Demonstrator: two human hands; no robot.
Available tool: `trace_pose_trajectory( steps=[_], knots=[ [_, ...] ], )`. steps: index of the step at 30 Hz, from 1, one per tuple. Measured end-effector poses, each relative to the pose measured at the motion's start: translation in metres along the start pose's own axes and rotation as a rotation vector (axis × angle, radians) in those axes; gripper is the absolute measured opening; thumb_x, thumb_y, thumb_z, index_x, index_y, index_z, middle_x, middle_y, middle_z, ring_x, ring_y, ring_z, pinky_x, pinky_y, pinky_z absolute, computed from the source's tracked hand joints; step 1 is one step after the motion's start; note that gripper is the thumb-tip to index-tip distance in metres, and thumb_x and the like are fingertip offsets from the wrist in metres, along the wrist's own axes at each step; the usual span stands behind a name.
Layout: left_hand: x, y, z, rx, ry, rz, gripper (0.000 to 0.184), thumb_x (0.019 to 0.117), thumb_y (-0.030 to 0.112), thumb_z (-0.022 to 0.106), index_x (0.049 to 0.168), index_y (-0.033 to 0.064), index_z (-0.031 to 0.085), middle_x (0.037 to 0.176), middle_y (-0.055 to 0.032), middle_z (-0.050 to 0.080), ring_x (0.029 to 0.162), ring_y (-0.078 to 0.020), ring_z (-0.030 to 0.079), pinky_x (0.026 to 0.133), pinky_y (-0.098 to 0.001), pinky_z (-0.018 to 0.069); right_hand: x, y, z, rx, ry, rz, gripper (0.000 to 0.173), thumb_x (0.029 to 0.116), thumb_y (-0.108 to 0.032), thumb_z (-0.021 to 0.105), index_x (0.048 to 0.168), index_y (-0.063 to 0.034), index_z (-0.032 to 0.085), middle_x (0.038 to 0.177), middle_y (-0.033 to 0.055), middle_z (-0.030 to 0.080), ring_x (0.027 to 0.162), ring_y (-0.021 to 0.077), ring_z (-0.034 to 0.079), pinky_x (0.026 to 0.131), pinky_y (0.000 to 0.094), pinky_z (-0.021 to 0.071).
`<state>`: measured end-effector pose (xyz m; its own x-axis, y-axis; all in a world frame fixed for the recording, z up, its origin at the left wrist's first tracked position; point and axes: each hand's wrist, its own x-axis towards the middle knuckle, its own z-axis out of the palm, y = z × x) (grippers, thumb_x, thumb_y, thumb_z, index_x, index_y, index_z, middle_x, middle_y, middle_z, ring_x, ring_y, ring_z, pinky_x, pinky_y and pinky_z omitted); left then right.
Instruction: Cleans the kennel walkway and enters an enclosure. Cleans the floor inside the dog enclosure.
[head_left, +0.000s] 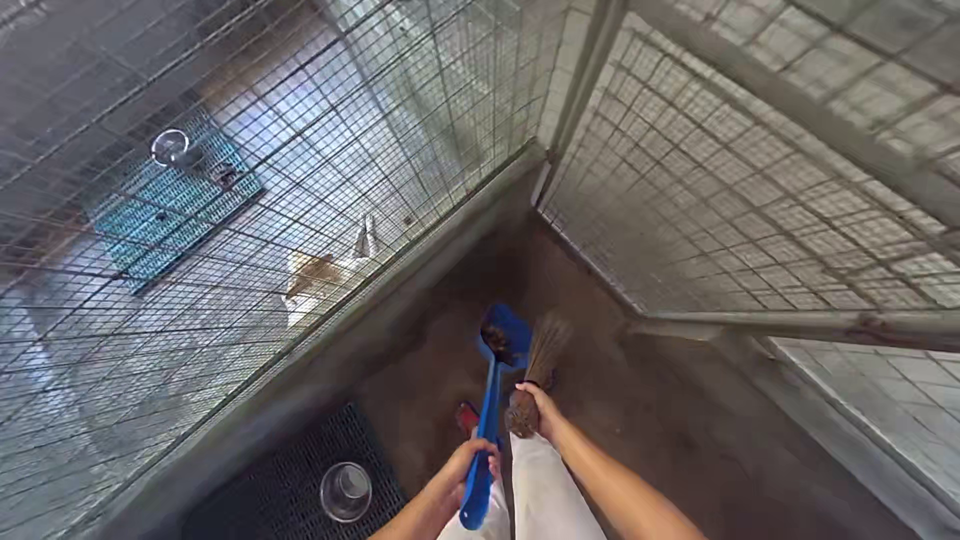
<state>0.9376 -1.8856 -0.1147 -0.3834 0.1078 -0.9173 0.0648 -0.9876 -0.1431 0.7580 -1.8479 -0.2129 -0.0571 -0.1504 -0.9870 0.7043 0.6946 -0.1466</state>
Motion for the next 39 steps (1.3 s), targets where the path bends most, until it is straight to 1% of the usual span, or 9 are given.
trace_pose_trajectory(
  steps=[3, 6, 8, 13, 18, 23, 26, 30, 39],
  knots=[
    [0.010, 0.040, -0.038, -0.002, 0.061, 0.088, 0.013, 0.1001, 0.002, 0.039, 0.095, 0.0058, 0.050, 0.066, -0.0030, 0.057, 0.050, -0.0074, 0.057, 0.047, -0.0177, 0.0496, 0.029, -0.027, -0.022, -0.339, 0.007, 0.020, 0.045, 0.0932, -0.010, 0.071, 0.133, 0.0011, 0.053, 0.106, 0.0184, 0.066, 0.087, 0.0259, 0.066, 0.078, 0.0444, 0.0565],
    [0.029, 0.088, -0.065, -0.004, 0.118, 0.142, 0.013, 0.1042, 0.009, 0.036, 0.099, 0.0070, 0.048, 0.064, -0.0030, 0.055, 0.050, -0.0079, 0.057, 0.046, -0.0182, 0.0498, 0.067, -0.082, -0.038, -0.735, 0.084, -0.112, 0.081, 0.0831, -0.001, 0.079, 0.152, -0.0013, 0.037, 0.134, 0.0287, 0.057, 0.114, 0.0390, 0.063, 0.094, 0.0540, 0.0541],
    [0.043, 0.119, -0.080, -0.005, 0.143, 0.177, 0.015, 0.1056, 0.014, 0.035, 0.100, 0.0078, 0.048, 0.064, -0.0027, 0.055, 0.051, -0.0081, 0.058, 0.047, -0.0185, 0.0499, 0.089, -0.121, -0.029, -0.893, 0.140, -0.199, 0.101, 0.0822, 0.000, 0.080, 0.162, -0.0062, 0.019, 0.147, 0.0322, 0.048, 0.132, 0.0448, 0.052, 0.108, 0.0583, 0.0447],
    [0.069, 0.182, -0.089, -0.007, 0.224, 0.192, 0.019, 0.1071, 0.020, 0.037, 0.104, 0.0073, 0.051, 0.068, -0.0045, 0.057, 0.051, -0.0101, 0.059, 0.046, -0.0202, 0.0509, 0.144, -0.176, 0.024, -1.059, 0.280, -0.210, 0.111, 0.0862, -0.014, 0.079, 0.166, -0.0139, 0.002, 0.144, 0.0282, 0.054, 0.132, 0.0405, 0.055, 0.110, 0.0544, 0.0446],
    [0.069, 0.228, -0.070, -0.075, 0.242, 0.234, 0.025, 0.1073, 0.022, 0.036, 0.095, 0.0083, 0.053, 0.065, -0.0034, 0.059, 0.049, -0.0072, 0.059, 0.043, -0.0168, 0.0489, 0.174, -0.143, 0.065, -1.334, 0.086, -0.061, 0.110, 0.0866, -0.009, 0.073, 0.165, -0.0139, -0.004, 0.143, 0.0276, 0.054, 0.132, 0.0393, 0.056, 0.108, 0.0544, 0.0470],
    [0.089, 0.247, -0.035, -0.189, 0.252, 0.273, 0.025, 0.1064, 0.021, 0.037, 0.092, 0.0071, 0.053, 0.063, -0.0043, 0.059, 0.048, -0.0082, 0.059, 0.043, -0.0174, 0.0496, 0.153, -0.109, 0.024, -1.670, -0.097, -0.021, 0.110, 0.0856, -0.017, 0.074, 0.166, -0.0177, 0.000, 0.137, 0.0273, 0.059, 0.129, 0.0434, 0.058, 0.106, 0.0617, 0.0457],
    [0.100, 0.252, -0.012, -0.219, 0.278, 0.297, 0.022, 0.1060, 0.020, 0.039, 0.093, 0.0072, 0.052, 0.064, -0.0050, 0.059, 0.049, -0.0095, 0.060, 0.044, -0.0185, 0.0506, 0.117, -0.126, -0.009, -1.676, -0.173, -0.010, 0.108, 0.0845, -0.014, 0.077, 0.167, -0.0176, 0.007, 0.141, 0.0307, 0.055, 0.133, 0.0479, 0.053, 0.108, 0.0638, 0.0427],
    [0.110, 0.246, 0.006, -0.192, 0.328, 0.321, 0.019, 0.1061, 0.019, 0.040, 0.095, 0.0081, 0.050, 0.065, -0.0046, 0.057, 0.049, -0.0094, 0.058, 0.045, -0.0191, 0.0498, 0.072, -0.140, -0.045, -1.581, -0.125, 0.038, 0.110, 0.0838, -0.011, 0.077, 0.167, -0.0178, 0.005, 0.138, 0.0296, 0.058, 0.126, 0.0455, 0.059, 0.105, 0.0614, 0.0464],
    [0.134, 0.262, 0.060, -0.102, 0.403, 0.328, 0.011, 0.1040, 0.017, 0.045, 0.097, 0.0093, 0.049, 0.069, -0.0047, 0.055, 0.052, -0.0104, 0.056, 0.048, -0.0212, 0.0505, 0.063, -0.150, -0.113, -1.241, 0.040, 0.060, 0.113, 0.0841, -0.010, 0.079, 0.167, -0.0193, 0.002, 0.136, 0.0300, 0.059, 0.125, 0.0433, 0.060, 0.105, 0.0581, 0.0467]
  ],
)
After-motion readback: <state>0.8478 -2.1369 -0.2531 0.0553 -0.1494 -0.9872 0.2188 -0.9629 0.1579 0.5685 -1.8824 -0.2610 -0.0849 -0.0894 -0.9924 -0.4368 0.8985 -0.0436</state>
